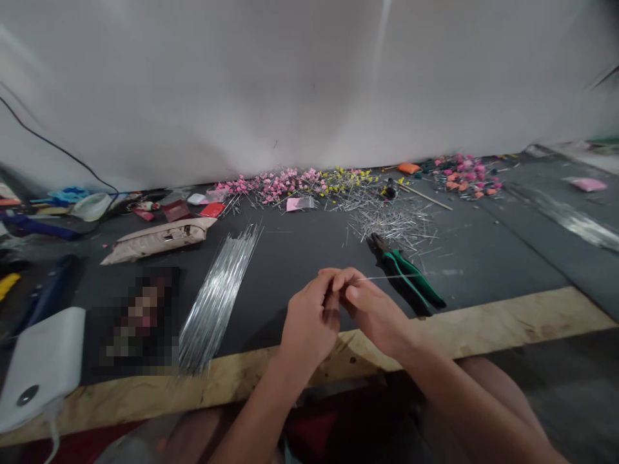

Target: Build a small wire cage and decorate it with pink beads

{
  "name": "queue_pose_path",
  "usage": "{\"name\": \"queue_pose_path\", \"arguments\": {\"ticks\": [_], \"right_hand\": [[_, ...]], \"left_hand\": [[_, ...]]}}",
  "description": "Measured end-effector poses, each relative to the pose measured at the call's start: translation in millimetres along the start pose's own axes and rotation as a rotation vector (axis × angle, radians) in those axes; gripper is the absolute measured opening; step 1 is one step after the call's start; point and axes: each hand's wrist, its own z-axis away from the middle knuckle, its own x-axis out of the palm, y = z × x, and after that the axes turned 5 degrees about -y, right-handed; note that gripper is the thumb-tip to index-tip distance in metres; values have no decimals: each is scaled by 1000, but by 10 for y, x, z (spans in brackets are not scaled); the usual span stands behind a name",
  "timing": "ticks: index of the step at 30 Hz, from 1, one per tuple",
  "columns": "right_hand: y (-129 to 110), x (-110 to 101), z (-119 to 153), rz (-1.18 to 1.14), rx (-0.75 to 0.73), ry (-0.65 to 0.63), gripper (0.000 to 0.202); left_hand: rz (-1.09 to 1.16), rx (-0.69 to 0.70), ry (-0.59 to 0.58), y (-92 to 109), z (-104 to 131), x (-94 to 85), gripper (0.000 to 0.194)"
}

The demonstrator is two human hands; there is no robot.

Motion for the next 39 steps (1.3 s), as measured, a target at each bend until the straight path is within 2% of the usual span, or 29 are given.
{"name": "queue_pose_path", "arguments": {"ticks": [1, 5, 8, 10, 12, 15, 18, 21, 23, 25, 28, 31, 35, 39], "right_hand": [[12, 25, 0, -20, -1, 10, 2], [49, 65, -14, -31, 58, 94, 10], [16, 2, -29, 24, 79, 102, 28], [-45, -76, -34, 134, 78, 74, 31], [-126, -163, -33, 288, 78, 18, 21], [-249, -260, -19, 538, 66, -53, 12], [-326, -292, -1, 771, 25, -18, 15], [-338, -292, 5, 761, -1, -106, 18], [-326, -293, 2, 705, -22, -208, 16], [-315, -295, -2, 689, -50, -249, 15], [-305, -282, 1, 663, -38, -219, 13], [-284, -252, 8, 571, 12, -196, 11], [-234, -229, -2, 525, -2, -106, 9], [-212, -214, -29, 558, -9, 23, 8]], "left_hand": [[-39, 5, -9, -11, 1, 5, 28], [-123, -14, 0, -31, -1, 11, 29], [-16, -64, 56, -15, -12, -25, 21], [120, -130, 56, 1, -22, -68, 17], [297, -204, -5, 16, -33, -118, 16], [613, -286, -155, 39, -43, -191, 15], [827, -362, -341, 53, -41, -251, 12], [943, -440, -491, 37, -33, -291, 11], [1002, -477, -552, 15, -31, -305, 11], [1040, -490, -577, 0, -31, -308, 10], [1029, -454, -536, 12, -37, -291, 9], [948, -404, -444, 43, -48, -249, 10], [813, -356, -332, 41, -53, -161, 10], [568, -168, -148, 22, -21, -75, 28]]}}
